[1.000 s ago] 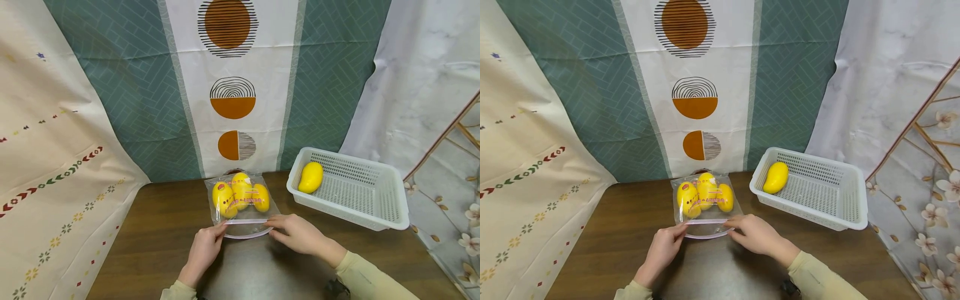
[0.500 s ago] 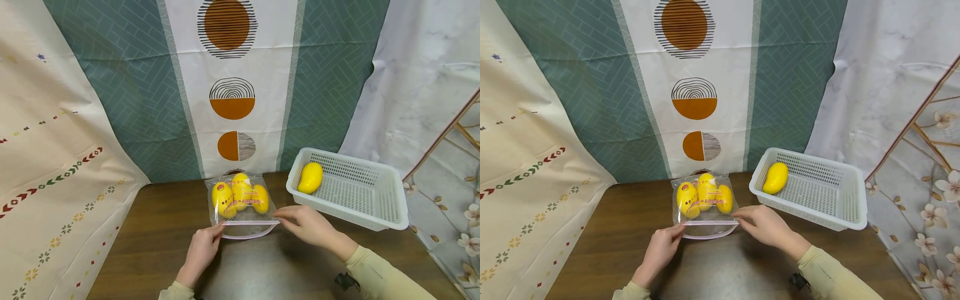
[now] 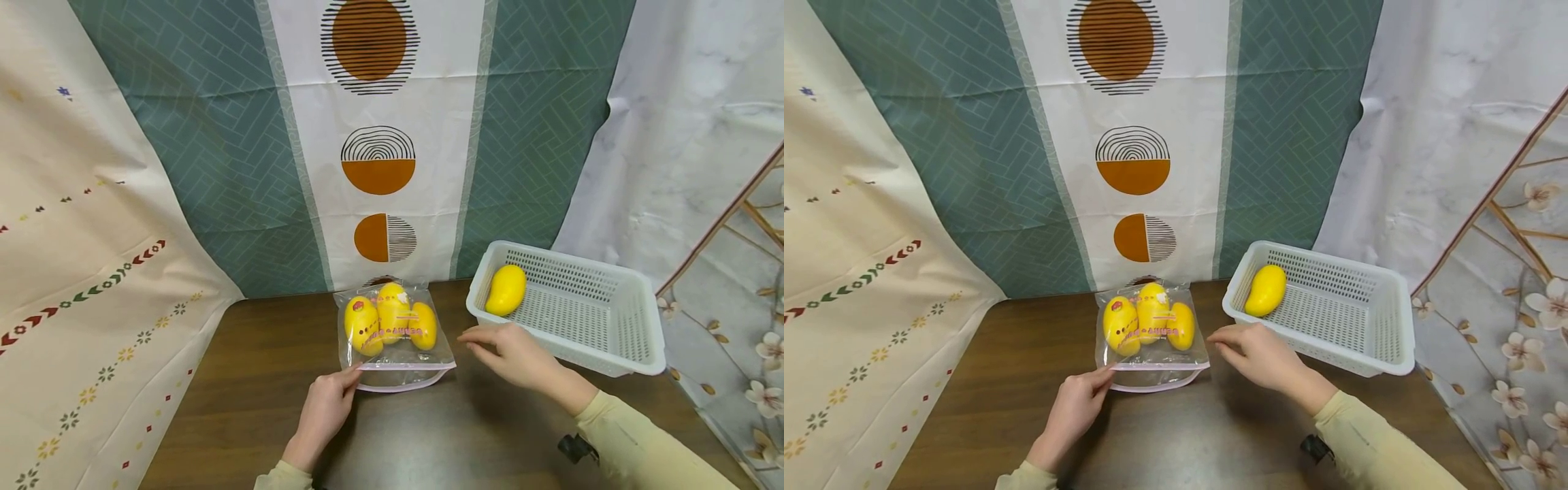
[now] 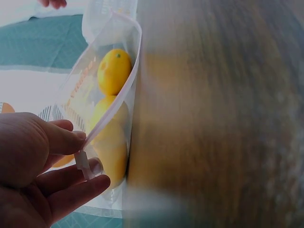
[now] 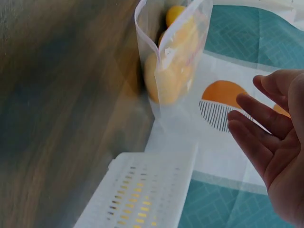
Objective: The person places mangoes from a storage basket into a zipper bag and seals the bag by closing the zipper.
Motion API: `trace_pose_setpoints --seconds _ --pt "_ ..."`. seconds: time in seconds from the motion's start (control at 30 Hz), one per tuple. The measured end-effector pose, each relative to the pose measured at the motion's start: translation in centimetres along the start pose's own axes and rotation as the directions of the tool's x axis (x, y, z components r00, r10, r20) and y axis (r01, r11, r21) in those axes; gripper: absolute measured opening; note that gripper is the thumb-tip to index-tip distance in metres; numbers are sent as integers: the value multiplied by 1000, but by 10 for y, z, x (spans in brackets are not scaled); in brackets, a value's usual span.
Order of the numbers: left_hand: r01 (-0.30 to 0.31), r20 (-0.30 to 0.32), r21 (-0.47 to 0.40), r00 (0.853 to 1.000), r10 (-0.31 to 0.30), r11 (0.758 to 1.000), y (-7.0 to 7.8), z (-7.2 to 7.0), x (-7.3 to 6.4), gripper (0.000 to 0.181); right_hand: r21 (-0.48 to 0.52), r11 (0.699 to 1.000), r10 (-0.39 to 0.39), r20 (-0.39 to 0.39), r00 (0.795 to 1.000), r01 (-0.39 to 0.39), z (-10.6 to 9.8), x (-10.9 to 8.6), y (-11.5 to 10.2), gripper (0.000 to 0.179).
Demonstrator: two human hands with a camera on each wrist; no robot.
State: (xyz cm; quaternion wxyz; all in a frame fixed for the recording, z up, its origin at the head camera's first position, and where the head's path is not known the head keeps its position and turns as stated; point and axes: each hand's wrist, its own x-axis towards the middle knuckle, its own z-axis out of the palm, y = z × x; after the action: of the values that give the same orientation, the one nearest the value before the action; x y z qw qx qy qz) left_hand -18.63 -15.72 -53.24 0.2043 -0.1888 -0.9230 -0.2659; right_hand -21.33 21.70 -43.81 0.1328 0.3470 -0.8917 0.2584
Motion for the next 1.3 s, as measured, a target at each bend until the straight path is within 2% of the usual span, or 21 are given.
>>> trace_pose_setpoints --seconds 0.2,0.43,0.57,0.8,1.1,1.3 --pt "16 2 0 1000 -16 1000 -4 0 -3 28 -15 1000 20 -19 1000 -20 -6 3 10 20" --pt "-14 -31 8 999 14 1000 -8 1 -7 28 -65 995 74 -56 996 -78 -11 2 20 20" --pt "-5 -32 4 999 5 1000 -9 0 -7 27 -68 994 82 -70 994 -87 -12 3 25 19" --pt "36 -10 -4 999 -36 999 -10 0 -7 26 -73 990 113 -54 992 -117 -18 7 35 18" --pt "15 -15 1 1000 -15 1000 -9 -3 -6 28 -97 979 175 -39 984 -178 -27 13 45 20" --pt "10 -22 6 1000 -10 1000 -10 -4 -6 29 -123 975 187 -12 982 -187 -39 23 46 18"
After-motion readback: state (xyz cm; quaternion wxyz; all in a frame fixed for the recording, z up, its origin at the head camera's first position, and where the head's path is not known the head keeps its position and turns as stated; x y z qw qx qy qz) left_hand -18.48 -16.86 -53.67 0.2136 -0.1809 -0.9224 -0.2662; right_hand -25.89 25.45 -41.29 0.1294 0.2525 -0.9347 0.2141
